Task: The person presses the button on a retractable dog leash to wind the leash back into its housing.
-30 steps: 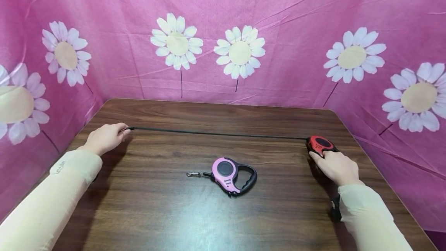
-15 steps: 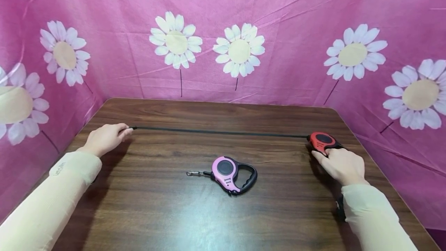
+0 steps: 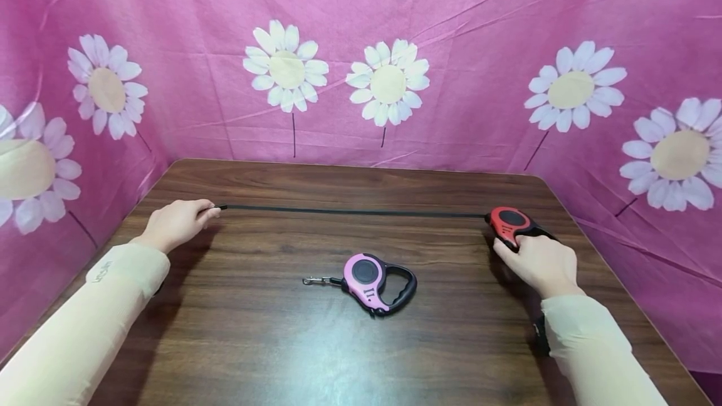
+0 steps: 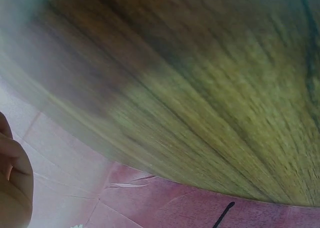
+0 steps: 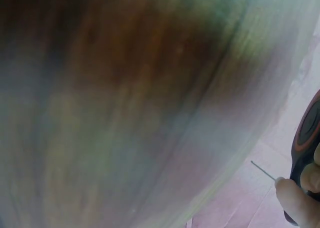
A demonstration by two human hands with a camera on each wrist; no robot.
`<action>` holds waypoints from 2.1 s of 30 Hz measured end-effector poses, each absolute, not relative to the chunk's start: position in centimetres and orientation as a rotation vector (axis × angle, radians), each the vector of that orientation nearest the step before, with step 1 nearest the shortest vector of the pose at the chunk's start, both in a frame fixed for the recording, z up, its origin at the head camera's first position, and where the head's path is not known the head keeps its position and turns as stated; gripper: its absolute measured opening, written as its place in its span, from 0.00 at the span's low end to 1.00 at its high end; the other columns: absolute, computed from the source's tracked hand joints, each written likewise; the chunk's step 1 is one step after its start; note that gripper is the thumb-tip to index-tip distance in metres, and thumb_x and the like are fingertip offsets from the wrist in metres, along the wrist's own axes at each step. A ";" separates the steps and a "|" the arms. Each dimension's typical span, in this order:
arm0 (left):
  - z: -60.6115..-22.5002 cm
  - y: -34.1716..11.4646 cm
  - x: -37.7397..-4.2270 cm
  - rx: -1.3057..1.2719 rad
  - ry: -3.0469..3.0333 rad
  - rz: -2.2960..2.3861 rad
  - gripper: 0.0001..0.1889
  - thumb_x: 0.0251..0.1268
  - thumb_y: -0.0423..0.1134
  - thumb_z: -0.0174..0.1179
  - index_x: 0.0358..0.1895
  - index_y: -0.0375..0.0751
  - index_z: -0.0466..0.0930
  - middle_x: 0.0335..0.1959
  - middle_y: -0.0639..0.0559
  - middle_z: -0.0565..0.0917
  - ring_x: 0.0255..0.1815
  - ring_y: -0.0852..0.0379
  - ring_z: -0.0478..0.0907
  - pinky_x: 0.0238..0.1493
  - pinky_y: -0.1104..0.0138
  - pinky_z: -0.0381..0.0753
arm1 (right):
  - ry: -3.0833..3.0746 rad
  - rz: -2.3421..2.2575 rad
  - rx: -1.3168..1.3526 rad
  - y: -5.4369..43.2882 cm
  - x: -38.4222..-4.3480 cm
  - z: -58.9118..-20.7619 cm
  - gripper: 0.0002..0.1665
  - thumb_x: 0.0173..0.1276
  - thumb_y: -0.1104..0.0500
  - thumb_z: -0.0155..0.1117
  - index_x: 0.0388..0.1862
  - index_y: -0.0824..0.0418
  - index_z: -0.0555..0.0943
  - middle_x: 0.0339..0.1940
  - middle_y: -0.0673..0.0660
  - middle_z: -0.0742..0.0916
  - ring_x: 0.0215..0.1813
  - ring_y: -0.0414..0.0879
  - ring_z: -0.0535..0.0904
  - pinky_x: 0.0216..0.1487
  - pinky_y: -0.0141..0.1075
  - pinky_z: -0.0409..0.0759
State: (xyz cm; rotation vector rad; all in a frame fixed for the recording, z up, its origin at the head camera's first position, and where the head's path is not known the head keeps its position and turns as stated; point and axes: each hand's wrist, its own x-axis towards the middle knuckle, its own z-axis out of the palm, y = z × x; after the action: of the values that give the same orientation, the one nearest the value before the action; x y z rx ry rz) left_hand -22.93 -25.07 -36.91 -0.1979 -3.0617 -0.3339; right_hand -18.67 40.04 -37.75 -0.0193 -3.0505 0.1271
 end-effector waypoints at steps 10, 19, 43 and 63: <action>-37.0 -24.8 -23.0 -0.210 -3.055 -0.331 0.17 0.77 0.51 0.48 0.51 0.45 0.80 0.47 0.40 0.87 0.48 0.31 0.82 0.40 0.38 0.76 | -3.018 0.136 -0.018 39.9 -18.6 -37.9 0.31 0.69 0.31 0.52 0.19 0.54 0.72 0.21 0.59 0.82 0.20 0.52 0.74 0.17 0.44 0.64; -37.0 -24.2 -23.3 -0.238 -3.028 -0.322 0.16 0.77 0.50 0.49 0.49 0.43 0.80 0.46 0.40 0.87 0.46 0.31 0.83 0.40 0.39 0.77 | -2.958 0.138 0.010 39.0 -18.6 -37.7 0.31 0.67 0.33 0.55 0.15 0.53 0.70 0.17 0.55 0.79 0.18 0.49 0.71 0.16 0.42 0.62; -37.4 -23.5 -23.3 -0.261 -3.025 -0.360 0.17 0.77 0.51 0.49 0.50 0.44 0.81 0.45 0.41 0.87 0.46 0.32 0.83 0.41 0.40 0.78 | -2.924 0.114 0.066 38.0 -18.9 -37.5 0.29 0.67 0.34 0.56 0.15 0.52 0.69 0.16 0.53 0.78 0.17 0.46 0.70 0.17 0.41 0.62; -37.3 -22.7 -23.5 -0.283 -3.047 -0.382 0.16 0.77 0.52 0.49 0.47 0.47 0.81 0.36 0.48 0.86 0.44 0.36 0.84 0.39 0.41 0.78 | -2.959 0.074 0.119 36.4 -19.2 -37.3 0.29 0.66 0.33 0.57 0.17 0.53 0.71 0.21 0.58 0.83 0.21 0.50 0.76 0.18 0.42 0.65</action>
State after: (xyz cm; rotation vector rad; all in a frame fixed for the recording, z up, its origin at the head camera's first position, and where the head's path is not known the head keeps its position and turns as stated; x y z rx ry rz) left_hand -23.53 -22.71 -37.34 -0.2834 -3.0468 -0.3820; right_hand -19.22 36.44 -37.30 0.1189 -2.9589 0.0741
